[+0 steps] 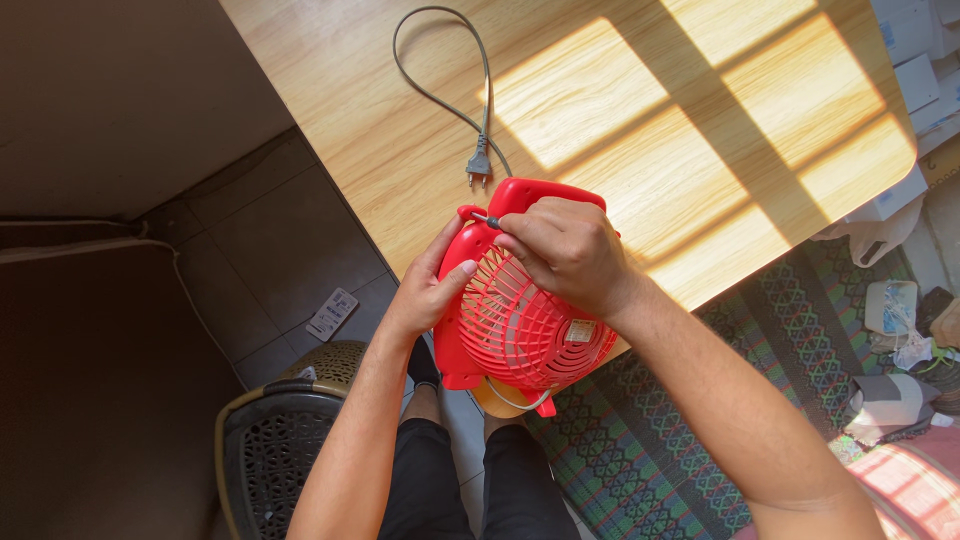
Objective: The person uses a screwdriver to unscrew and remove the front grille of a red portable fan. They also briefly scrape the window frame with the screwdriver. The fan remains disassembled on the table at the end.
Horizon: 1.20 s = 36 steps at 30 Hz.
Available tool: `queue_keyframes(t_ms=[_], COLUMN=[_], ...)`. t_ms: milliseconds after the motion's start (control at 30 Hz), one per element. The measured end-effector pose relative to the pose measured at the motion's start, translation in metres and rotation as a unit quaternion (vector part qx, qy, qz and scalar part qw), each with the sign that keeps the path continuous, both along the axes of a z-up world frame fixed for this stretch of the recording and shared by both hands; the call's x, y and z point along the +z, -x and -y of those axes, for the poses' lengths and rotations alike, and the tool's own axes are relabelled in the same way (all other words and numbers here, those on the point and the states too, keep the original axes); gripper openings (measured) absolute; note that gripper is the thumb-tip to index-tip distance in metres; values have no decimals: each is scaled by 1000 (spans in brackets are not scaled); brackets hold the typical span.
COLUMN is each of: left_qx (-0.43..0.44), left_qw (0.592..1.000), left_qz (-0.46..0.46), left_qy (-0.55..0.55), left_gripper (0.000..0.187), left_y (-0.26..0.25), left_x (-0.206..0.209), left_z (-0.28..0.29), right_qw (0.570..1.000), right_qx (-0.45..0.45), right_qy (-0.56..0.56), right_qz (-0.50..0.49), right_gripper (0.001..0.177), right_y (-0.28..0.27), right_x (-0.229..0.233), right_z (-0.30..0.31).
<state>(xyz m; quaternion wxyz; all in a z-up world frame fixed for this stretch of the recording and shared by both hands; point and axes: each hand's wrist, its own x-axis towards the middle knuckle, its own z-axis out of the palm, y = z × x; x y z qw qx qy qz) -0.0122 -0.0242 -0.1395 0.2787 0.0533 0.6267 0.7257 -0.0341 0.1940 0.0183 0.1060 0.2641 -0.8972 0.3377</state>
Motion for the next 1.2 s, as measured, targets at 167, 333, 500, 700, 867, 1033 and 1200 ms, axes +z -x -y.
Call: queue_keyframes(t_ms=[167, 333, 500, 700, 867, 1033, 1200], left_qx=[-2, -2, 23, 16, 18, 16, 15], left_qw=[1000, 1000, 998, 998, 997, 998, 999], left_qz=[17, 13, 8, -23, 2, 6, 9], left_qy=[-19, -8, 54, 65, 69, 56, 36], left_gripper=[73, 71, 71, 68, 69, 69, 70], left_y=[0, 0, 2, 7, 7, 9, 9], left_x=[-1, -3, -2, 1, 5, 9, 5], left_z=[1, -1, -14, -19, -18, -21, -19], right_qw=[989, 947, 994, 973, 973, 977, 990], right_qx=[114, 258, 96, -147, -161, -170, -108], right_qy=[-90, -172, -45, 126, 121, 93, 56], right_qz=[-33, -80, 17, 126, 116, 90, 72], right_gripper=[20, 25, 21, 17, 20, 18, 15], right_y=[16, 40, 34, 1, 0, -1, -3], right_x=[7, 8, 0, -4, -4, -9, -17], right_z=[-9, -20, -11, 16, 19, 16, 11])
